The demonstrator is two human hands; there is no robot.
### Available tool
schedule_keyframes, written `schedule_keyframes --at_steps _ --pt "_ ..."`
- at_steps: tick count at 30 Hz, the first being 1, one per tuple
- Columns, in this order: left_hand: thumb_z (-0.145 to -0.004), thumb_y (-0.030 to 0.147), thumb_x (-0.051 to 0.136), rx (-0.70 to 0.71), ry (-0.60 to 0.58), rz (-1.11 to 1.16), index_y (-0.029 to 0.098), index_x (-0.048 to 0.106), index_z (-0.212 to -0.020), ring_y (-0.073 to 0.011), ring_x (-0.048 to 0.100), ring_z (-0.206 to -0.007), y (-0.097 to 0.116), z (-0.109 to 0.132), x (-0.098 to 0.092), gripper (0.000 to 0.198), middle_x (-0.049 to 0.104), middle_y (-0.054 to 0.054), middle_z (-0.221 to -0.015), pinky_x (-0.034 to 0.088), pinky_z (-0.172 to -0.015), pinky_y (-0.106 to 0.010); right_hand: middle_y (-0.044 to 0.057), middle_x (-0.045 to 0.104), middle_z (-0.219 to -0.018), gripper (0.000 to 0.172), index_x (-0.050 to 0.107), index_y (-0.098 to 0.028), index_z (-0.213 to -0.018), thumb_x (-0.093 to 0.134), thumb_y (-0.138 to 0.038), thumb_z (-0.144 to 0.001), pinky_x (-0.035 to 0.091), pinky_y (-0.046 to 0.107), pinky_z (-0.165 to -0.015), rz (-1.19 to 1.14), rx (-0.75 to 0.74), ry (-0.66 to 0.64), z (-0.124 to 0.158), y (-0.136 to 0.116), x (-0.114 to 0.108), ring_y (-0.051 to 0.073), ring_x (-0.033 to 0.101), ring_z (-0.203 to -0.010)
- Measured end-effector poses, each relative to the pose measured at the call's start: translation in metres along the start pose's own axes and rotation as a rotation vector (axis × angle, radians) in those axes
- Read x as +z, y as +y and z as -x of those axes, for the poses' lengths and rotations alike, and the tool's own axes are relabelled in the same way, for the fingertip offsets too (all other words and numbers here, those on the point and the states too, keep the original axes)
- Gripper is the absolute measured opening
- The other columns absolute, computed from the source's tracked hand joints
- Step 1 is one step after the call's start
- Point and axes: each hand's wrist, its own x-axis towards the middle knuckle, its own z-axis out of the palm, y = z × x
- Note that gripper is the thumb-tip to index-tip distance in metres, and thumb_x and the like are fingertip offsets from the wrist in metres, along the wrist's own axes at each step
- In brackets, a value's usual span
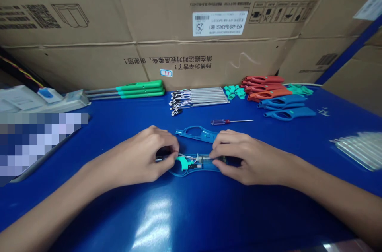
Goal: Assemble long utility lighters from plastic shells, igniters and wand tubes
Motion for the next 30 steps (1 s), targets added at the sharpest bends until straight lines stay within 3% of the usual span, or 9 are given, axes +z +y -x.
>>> schedule_keyframes --at_steps 8,12,17,24,30 --pt "-0.087 0.023 0.056 0.02 -0.076 -0.029 0.024 0.07 -0.089 -0.0184 0.063 -0.087 -0.001 0.004 -0.009 0.015 0.071 0.0 -0.09 0.042 -0.086 -0.032 0.006 0.067 -0.086 0.015 0.071 -0.014 -0.089 0.057 -0.01 -0.087 0.045 0.031 -0.084 0.009 0.02 -0.01 0.001 0.0 -0.001 0.016 0.06 -0.082" --pt "-0.079 0.031 0.066 -0.046 -0.046 -0.038 0.026 0.068 -0.095 -0.0198 0.062 -0.085 -0.002 0.006 -0.011 0.017 0.07 0.001 -0.088 0.043 -0.078 -0.03 0.006 0.067 -0.087 0.015 0.071 -0.016 -0.089 0.057 -0.011 -0.088 0.046 0.032 -0.083 0.017 0.023 -0.01 0.001 0.0 -0.001 0.016 0.061 -0.081" --pt "-0.079 0.03 0.066 -0.023 -0.081 0.003 0.025 0.066 -0.083 -0.0178 0.06 -0.082 0.001 0.005 -0.011 0.007 0.068 0.002 -0.087 0.041 -0.079 -0.03 0.006 0.067 -0.086 0.015 0.071 -0.015 -0.088 0.058 -0.01 -0.087 0.045 0.032 -0.084 0.023 0.02 -0.006 0.001 0.0 -0.001 0.016 0.061 -0.082" --pt "-0.073 0.036 0.075 -0.075 -0.108 0.017 0.025 0.066 -0.086 -0.0186 0.06 -0.085 -0.001 0.005 -0.009 0.019 0.067 0.002 -0.093 0.042 -0.083 -0.03 0.005 0.067 -0.084 0.015 0.071 -0.016 -0.088 0.057 -0.01 -0.088 0.046 0.031 -0.085 0.031 0.024 0.0 0.001 -0.001 -0.002 0.016 0.061 -0.081" --pt "-0.078 0.039 0.074 -0.104 -0.093 0.029 0.026 0.069 -0.096 -0.0192 0.061 -0.093 -0.004 0.008 -0.006 0.022 0.066 0.001 -0.101 0.044 -0.081 -0.028 0.005 0.067 -0.082 0.015 0.07 -0.017 -0.086 0.057 -0.01 -0.087 0.046 0.031 -0.085 0.054 0.023 -0.003 0.001 0.0 -0.002 0.016 0.061 -0.079"
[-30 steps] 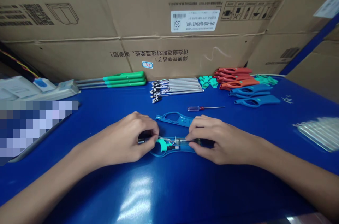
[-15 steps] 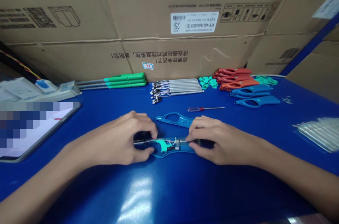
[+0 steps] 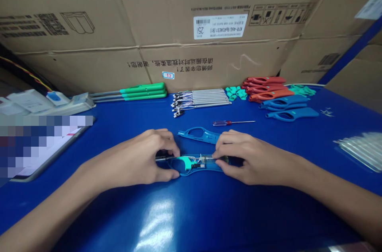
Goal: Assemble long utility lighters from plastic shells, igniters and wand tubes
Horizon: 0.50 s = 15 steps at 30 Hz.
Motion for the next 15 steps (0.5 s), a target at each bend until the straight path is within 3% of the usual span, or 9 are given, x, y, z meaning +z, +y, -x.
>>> schedule_keyframes --at_steps 15 --pt "-0.084 0.038 0.068 -0.002 -0.006 0.029 0.025 0.065 -0.102 -0.021 0.06 -0.099 0.0062 -0.0006 0.0026 0.022 0.064 -0.001 -0.106 0.045 -0.085 -0.03 0.003 0.063 -0.08 0.011 0.066 -0.016 -0.082 0.057 -0.01 -0.082 0.044 0.032 -0.079 0.03 0.059 -0.056 0.0006 0.0005 -0.0048 0.016 0.055 -0.076"
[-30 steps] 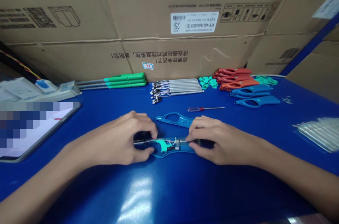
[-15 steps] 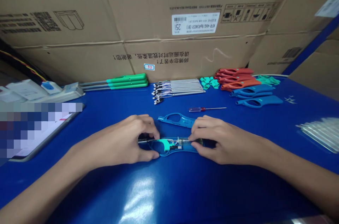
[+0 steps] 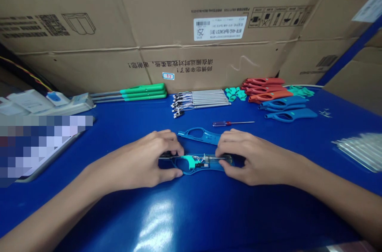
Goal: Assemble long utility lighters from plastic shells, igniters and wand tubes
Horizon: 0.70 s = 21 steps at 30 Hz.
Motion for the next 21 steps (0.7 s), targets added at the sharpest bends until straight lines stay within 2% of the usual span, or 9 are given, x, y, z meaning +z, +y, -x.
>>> schedule_keyframes --at_steps 9,13,18,21 --pt "-0.081 0.035 0.068 0.014 0.038 -0.044 0.025 0.064 -0.096 -0.0195 0.06 -0.089 0.0025 0.0009 0.0007 0.019 0.066 0.001 -0.099 0.043 -0.082 -0.031 0.005 0.064 -0.084 0.011 0.064 -0.016 -0.092 0.057 -0.014 -0.083 0.047 0.033 -0.079 -0.014 -0.016 0.043 0.0002 -0.004 0.0002 0.018 0.057 -0.08" --pt "-0.08 0.034 0.068 0.01 0.055 -0.047 0.026 0.063 -0.097 -0.0198 0.059 -0.088 0.0017 0.0005 0.0026 0.019 0.066 0.002 -0.096 0.042 -0.081 -0.031 0.007 0.065 -0.094 0.017 0.066 -0.017 -0.099 0.059 -0.015 -0.083 0.048 0.032 -0.083 -0.049 -0.03 0.048 -0.0004 -0.0062 0.0025 0.018 0.059 -0.087" --pt "-0.081 0.037 0.068 0.017 0.051 -0.068 0.026 0.064 -0.095 -0.0207 0.06 -0.09 0.0007 -0.0001 0.0012 0.019 0.066 0.001 -0.098 0.04 -0.09 -0.035 0.008 0.064 -0.098 0.018 0.069 -0.016 -0.101 0.059 -0.015 -0.085 0.047 0.031 -0.086 -0.057 -0.038 0.029 -0.0018 -0.0057 0.0048 0.018 0.059 -0.093" --pt "-0.082 0.038 0.068 0.027 0.052 -0.071 0.027 0.064 -0.099 -0.0213 0.061 -0.095 -0.0052 0.0028 -0.0047 0.021 0.067 0.001 -0.102 0.042 -0.088 -0.034 0.008 0.065 -0.094 0.016 0.069 -0.015 -0.096 0.056 -0.013 -0.086 0.047 0.032 -0.086 -0.041 -0.042 0.051 -0.0023 -0.0043 0.0054 0.018 0.059 -0.09"
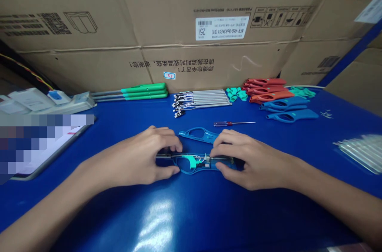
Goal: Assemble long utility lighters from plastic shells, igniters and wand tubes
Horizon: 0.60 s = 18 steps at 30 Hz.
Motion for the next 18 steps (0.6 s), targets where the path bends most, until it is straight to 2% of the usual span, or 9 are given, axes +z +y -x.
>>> schedule_keyframes --at_steps 3,8,13,18 --pt "-0.081 0.036 0.068 -0.023 -0.005 0.009 0.028 0.065 -0.102 -0.021 0.063 -0.092 -0.01 0.005 -0.006 0.022 0.069 0.0 -0.101 0.045 -0.081 -0.031 0.007 0.065 -0.089 0.016 0.069 -0.015 -0.092 0.053 -0.012 -0.088 0.046 0.033 -0.086 0.009 -0.007 0.009 0.0 0.001 0.001 0.017 0.06 -0.086" --pt "-0.087 0.031 0.062 -0.037 -0.05 -0.044 0.029 0.068 -0.093 -0.0199 0.064 -0.087 -0.022 0.009 -0.008 0.009 0.071 0.002 -0.093 0.045 -0.076 -0.031 0.006 0.066 -0.085 0.016 0.069 -0.014 -0.089 0.054 -0.008 -0.087 0.044 0.033 -0.087 -0.017 -0.03 0.018 0.001 0.004 0.003 0.016 0.06 -0.083" --pt "-0.089 0.028 0.06 -0.001 -0.09 -0.045 0.03 0.07 -0.093 -0.0192 0.065 -0.088 -0.025 0.006 -0.007 0.011 0.072 0.003 -0.095 0.045 -0.076 -0.03 0.006 0.066 -0.084 0.016 0.071 -0.013 -0.088 0.056 -0.007 -0.087 0.044 0.031 -0.086 -0.046 -0.039 0.035 0.001 0.006 0.003 0.015 0.06 -0.081" --pt "-0.09 0.03 0.059 -0.004 -0.081 -0.059 0.032 0.071 -0.093 -0.0174 0.066 -0.084 -0.024 0.006 -0.007 0.012 0.073 0.005 -0.091 0.044 -0.074 -0.028 0.006 0.067 -0.084 0.016 0.072 -0.012 -0.088 0.057 -0.006 -0.086 0.044 0.031 -0.086 -0.062 -0.038 0.042 0.0 0.006 0.004 0.016 0.061 -0.081"
